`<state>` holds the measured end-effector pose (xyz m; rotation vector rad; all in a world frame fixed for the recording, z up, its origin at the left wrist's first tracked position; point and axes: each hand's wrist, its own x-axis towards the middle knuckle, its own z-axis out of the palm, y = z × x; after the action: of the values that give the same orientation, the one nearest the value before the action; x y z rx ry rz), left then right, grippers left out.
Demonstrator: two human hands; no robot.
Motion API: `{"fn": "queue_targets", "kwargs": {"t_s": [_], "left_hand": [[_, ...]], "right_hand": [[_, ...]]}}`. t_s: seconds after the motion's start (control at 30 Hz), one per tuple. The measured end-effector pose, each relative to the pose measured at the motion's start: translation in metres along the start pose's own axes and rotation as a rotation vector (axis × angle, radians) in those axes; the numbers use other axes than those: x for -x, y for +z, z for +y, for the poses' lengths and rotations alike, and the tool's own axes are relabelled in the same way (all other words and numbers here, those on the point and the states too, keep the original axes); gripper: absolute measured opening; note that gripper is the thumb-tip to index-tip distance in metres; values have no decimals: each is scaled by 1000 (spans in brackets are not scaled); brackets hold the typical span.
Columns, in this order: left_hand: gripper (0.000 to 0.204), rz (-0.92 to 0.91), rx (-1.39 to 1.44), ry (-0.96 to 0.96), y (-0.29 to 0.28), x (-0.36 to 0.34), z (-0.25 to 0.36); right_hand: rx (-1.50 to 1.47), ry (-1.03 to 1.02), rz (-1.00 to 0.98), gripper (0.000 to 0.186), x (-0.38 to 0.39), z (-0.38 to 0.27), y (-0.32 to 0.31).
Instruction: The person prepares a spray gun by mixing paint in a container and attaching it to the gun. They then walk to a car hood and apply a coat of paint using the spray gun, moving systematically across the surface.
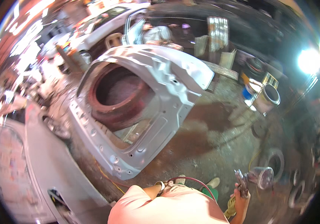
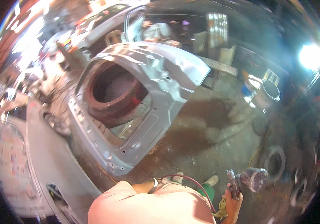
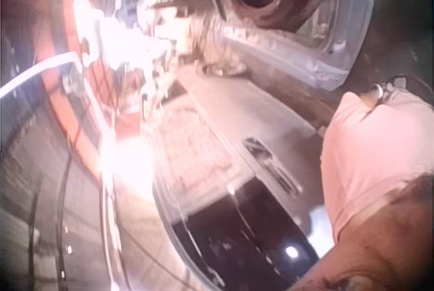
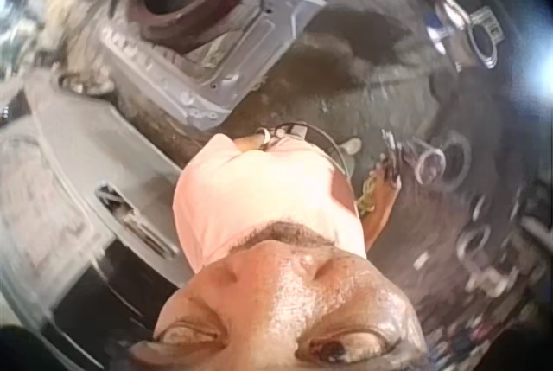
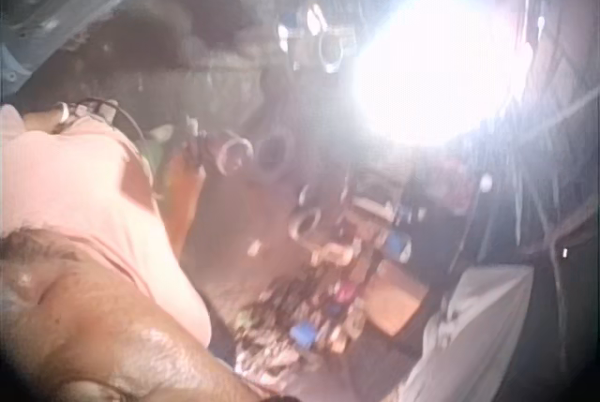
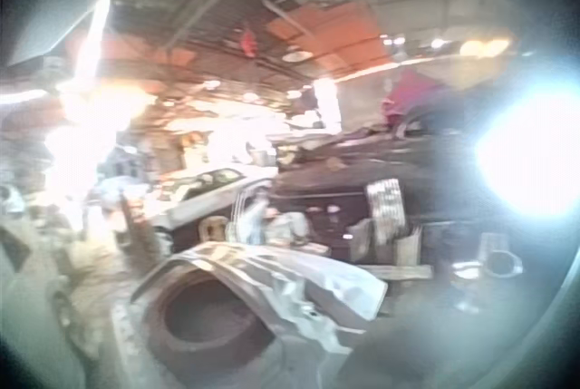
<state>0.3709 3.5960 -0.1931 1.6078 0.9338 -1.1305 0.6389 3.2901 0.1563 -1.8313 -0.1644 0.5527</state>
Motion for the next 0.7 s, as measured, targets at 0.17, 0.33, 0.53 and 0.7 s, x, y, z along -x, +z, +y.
{"fn": "queue_targets", "kwargs": {"t_s": [0.17, 0.33, 0.53, 0.7], "left_hand": [[60, 76, 165, -41, 9, -24, 83], [59, 121, 304, -48, 18, -51, 188], [58, 195, 479, -53, 0, -64, 290], [58, 227, 631, -55, -39, -95, 344]], "right_hand": [[-9, -21, -191, 35, -119, -7, -47], [100, -92, -309, 35, -248, -47, -98], [119, -157, -440, 36, -377, -107, -124], [89, -168, -502, 38, -493, -140, -93]]}}
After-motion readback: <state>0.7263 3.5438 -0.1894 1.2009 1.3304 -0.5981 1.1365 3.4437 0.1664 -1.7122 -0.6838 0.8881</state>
